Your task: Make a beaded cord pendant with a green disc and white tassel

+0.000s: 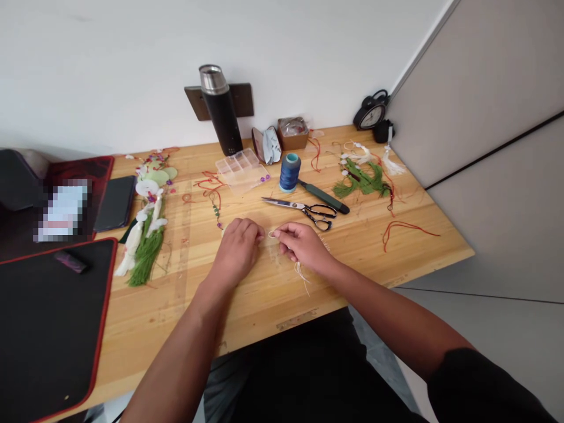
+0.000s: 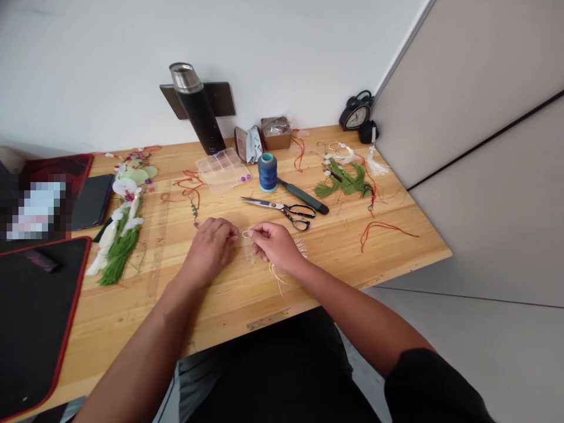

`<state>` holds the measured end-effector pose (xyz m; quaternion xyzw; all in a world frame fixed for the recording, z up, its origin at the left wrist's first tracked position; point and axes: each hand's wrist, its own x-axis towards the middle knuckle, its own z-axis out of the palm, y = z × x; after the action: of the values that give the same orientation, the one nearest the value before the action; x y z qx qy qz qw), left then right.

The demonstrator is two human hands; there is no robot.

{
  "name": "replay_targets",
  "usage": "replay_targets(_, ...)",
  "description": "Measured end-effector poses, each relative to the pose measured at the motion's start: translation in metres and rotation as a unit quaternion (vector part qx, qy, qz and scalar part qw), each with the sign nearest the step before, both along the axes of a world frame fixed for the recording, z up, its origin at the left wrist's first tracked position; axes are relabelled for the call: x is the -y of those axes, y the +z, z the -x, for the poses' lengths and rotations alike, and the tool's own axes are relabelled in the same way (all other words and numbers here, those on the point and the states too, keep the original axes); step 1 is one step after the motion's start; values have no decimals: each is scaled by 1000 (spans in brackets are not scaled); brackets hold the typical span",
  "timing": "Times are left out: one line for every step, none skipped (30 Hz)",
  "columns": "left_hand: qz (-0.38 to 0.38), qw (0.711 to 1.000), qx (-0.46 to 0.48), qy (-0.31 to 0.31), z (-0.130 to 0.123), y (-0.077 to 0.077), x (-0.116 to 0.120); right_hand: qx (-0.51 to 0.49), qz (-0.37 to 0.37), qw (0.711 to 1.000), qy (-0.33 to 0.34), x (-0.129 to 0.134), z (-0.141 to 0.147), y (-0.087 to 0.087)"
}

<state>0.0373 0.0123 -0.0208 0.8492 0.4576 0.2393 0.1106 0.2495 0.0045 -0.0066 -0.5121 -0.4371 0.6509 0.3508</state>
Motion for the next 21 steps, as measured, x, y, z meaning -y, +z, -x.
replay_targets(5, 1000, 2, 3, 0, 0, 0, 0, 2, 1000, 2, 0, 1, 0)
replay_targets(9, 1000, 5, 6, 1, 1, 0, 0, 2, 1000, 5, 0, 1, 0)
replay_targets(11, 1000, 9, 10, 1, 1, 0, 1, 3, 1000, 7, -1, 1, 0)
replay_targets(13, 1000, 12, 14, 2, 0, 0, 3, 3, 1000, 8, -1, 2, 0)
replay_targets(14, 1000, 14, 16, 2, 0, 0, 7, 4, 1000, 10, -1, 2, 0)
replay_targets(15, 1000, 17, 16, 2, -1, 0, 11, 5, 1000, 12, -1, 2, -1)
replay_targets(14, 1000, 19, 15, 3, -2, 0, 17, 7, 1000, 14, -1, 2, -1)
replay_targets(12, 1000, 21, 14, 3, -3, 0, 23, 9, 1000, 16, -2, 2, -1)
replay_targets(8, 1000, 22, 13, 3, -4, 0, 29, 11, 999, 19, -2, 2, -1)
replay_targets(3, 1000, 23, 13, 3, -4, -1, 34, 13, 999, 23, -2, 2, -1)
replay_targets(-1, 1000, 23, 13, 3, -5, -1, 39, 13, 999, 28, -3, 2, -1)
replay_targets(-3, 1000, 24, 12, 4, -5, -1, 44, 13, 998, 32, -3, 2, -1)
replay_targets(-4, 1000, 24, 12, 4, -5, -1, 49, 12, 998, 36, -3, 2, 0)
replay_targets(-2, 1000, 24, 13, 4, -5, -1, 54, 12, 998, 39, -3, 2, 0)
replay_targets(2, 1000, 24, 14, 4, -5, -1, 58, 13, 997, 42, -3, 2, 1)
replay_targets(6, 1000, 24, 16, 5, -5, -1, 61, 14, 997, 43, -3, 2, 1)
replay_targets(10, 999, 25, 18, 5, -5, -1, 64, 16, 997, 44, -3, 2, 1)
replay_targets(13, 999, 25, 19, 5, -5, -1, 65, 18, 997, 45, -3, 2, 2)
replay_targets(14, 999, 26, 19, 5, -6, -1, 66, 19, 997, 47, -2, 2, 2)
replay_targets(13, 999, 28, 19, 5, -6, -1, 67, 19, 996, 49, -2, 1, 2)
replay_targets(11, 999, 31, 17, 6, -6, -1, 69, 19, 996, 51, -2, 1, 3)
